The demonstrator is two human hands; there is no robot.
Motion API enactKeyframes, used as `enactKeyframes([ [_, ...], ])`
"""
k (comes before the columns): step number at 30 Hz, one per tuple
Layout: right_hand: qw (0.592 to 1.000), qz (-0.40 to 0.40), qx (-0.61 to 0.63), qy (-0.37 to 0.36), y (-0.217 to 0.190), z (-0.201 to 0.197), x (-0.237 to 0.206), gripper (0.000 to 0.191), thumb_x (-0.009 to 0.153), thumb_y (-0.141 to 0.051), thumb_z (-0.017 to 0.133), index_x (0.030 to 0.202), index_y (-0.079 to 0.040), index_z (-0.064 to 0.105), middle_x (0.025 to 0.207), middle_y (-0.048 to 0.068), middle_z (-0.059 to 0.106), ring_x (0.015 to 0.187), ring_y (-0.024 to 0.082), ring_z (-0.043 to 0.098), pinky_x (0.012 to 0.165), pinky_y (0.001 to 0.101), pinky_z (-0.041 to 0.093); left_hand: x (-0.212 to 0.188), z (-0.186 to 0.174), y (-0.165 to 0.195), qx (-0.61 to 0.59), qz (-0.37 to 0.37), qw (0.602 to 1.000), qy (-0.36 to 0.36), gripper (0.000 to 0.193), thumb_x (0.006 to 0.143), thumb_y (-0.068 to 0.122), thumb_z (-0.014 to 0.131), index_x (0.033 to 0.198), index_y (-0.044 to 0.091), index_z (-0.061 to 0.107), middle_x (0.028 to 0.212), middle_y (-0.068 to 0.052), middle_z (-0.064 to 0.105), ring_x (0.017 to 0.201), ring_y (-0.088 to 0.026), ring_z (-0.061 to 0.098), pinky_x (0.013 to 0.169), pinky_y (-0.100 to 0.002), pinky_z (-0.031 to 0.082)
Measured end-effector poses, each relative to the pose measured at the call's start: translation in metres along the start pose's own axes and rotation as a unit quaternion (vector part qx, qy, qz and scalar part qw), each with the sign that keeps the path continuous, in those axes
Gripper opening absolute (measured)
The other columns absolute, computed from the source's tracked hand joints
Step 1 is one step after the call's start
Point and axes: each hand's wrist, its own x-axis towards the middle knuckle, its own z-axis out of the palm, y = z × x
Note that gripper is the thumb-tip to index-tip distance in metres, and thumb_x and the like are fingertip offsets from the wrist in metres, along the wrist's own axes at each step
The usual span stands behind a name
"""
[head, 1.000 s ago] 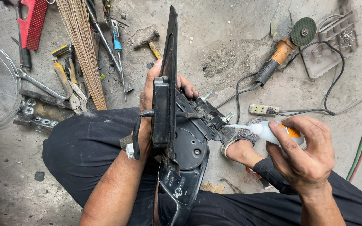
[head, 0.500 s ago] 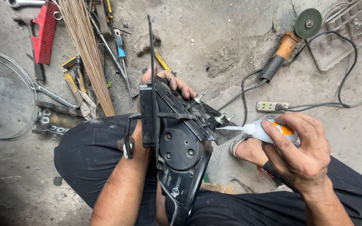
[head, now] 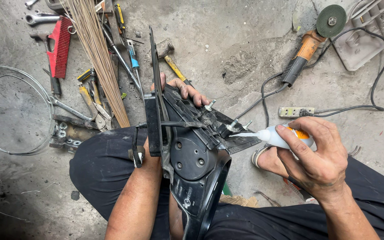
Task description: The person applies lubricant from a small bottle into several pivot points on a black plastic mechanism. They rotate the mechanism to access different areas and continue applying lubricant to multiple joints.
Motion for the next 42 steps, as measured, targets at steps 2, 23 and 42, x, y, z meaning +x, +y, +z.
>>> enactKeyframes([
  [2, 1.0, 0.009, 0.004, 0.007, 0.001, 0.003, -0.002, 0.044, 0.065, -0.004, 0.085, 0.108, -0.002, 0.074, 0.103, 0.015, 0.066, 0.098, 0.033, 0.066, 0.086, 0.0445, 0.055, -0.001, 0.002, 0.001, -0.009, 0.005, 1.0, -0.007, 0.068, 0.113, 0.054, 0.026, 0.093, 0.0, 0.063, 0.093, -0.029, 0.067, 0.106, -0.049, 0.065, 0.099, -0.063, 0.053],
  [23, 0.86, 0.274, 0.416, 0.106, 0.068, 0.098, -0.033, 0.036, 0.097, 0.008, 0.071, 0.129, 0.0, 0.057, 0.136, 0.012, 0.068, 0.129, 0.021, 0.066, 0.111, 0.0339, 0.056, -0.006, 0.045, 0.015, 0.012, 0.004, 0.999, -0.036, 0.068, 0.11, 0.053, 0.018, 0.094, 0.003, 0.062, 0.092, -0.021, 0.065, 0.107, -0.045, 0.063, 0.112, -0.066, 0.041],
  [42, 0.925, 0.304, 0.208, -0.091, 0.178, 0.271, 0.181, 0.026, 0.092, -0.01, 0.075, 0.116, -0.008, 0.066, 0.111, 0.012, 0.074, 0.1, 0.026, 0.072, 0.085, 0.0391, 0.058, 0.023, -0.029, 0.039, 0.059, -0.04, 0.996, -0.054, 0.07, 0.105, 0.06, 0.017, 0.105, 0.004, 0.059, 0.102, -0.025, 0.064, 0.119, -0.046, 0.058, 0.113, -0.072, 0.033],
])
